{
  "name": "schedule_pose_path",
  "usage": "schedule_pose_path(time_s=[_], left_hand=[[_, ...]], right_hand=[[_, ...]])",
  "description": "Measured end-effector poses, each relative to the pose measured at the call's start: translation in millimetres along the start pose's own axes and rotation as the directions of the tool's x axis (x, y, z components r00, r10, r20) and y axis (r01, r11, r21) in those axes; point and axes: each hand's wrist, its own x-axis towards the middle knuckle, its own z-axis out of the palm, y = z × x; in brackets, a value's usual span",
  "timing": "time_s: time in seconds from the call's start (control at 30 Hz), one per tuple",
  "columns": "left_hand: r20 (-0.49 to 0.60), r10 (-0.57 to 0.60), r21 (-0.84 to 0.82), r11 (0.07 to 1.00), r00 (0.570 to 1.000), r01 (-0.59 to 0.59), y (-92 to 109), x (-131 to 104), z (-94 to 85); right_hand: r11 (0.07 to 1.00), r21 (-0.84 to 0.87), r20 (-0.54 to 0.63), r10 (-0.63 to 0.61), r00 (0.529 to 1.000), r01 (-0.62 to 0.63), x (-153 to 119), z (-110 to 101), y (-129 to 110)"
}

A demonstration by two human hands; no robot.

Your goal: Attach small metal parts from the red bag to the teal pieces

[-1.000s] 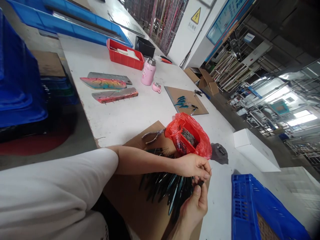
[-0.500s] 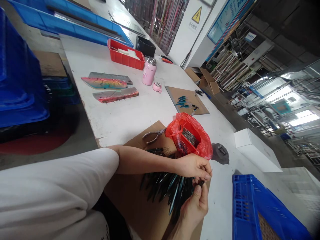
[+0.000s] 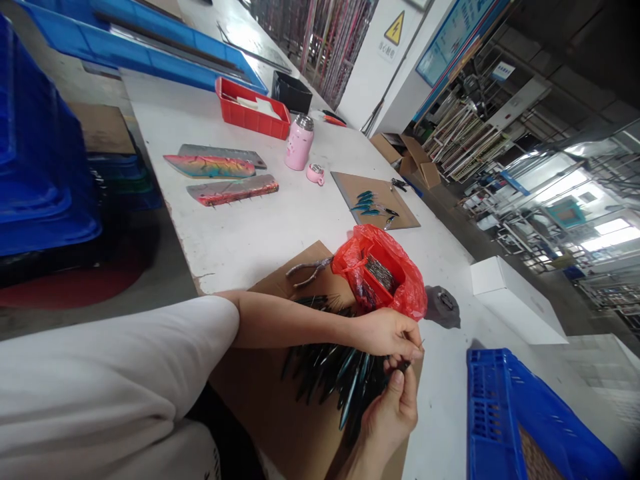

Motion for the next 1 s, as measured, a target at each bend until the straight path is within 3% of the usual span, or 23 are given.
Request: schedule_pose_path(time_s=[0.43, 0.7, 0.9, 1.0], left_hand=[[-0.021, -0.079, 0.085, 0.993, 0.997, 0.08, -1, 2, -2.6], [0.001, -0.129, 0.083, 0.988, 0.992, 0.129, -8, 5, -7.0], [-0.081, -0.022, 0.34, 0.939, 0.996, 0.048, -13, 13, -20.9], [-0.171, 0.089, 0.482, 0.876, 0.981, 0.005, -12, 21, -33.0]], right_hand=[[0.996, -0.084, -0.012, -0.028, 1.0, 0.027, -2, 0, 3], [0.997, 0.062, -0.028, 0.041, 0.999, -0.04, -4, 12, 4], [0.981, -0.193, -0.043, 0.009, 0.999, -0.017, 4, 0, 3], [0.878, -0.478, -0.035, -0.03, 0.999, 0.009, 12, -11, 6]])
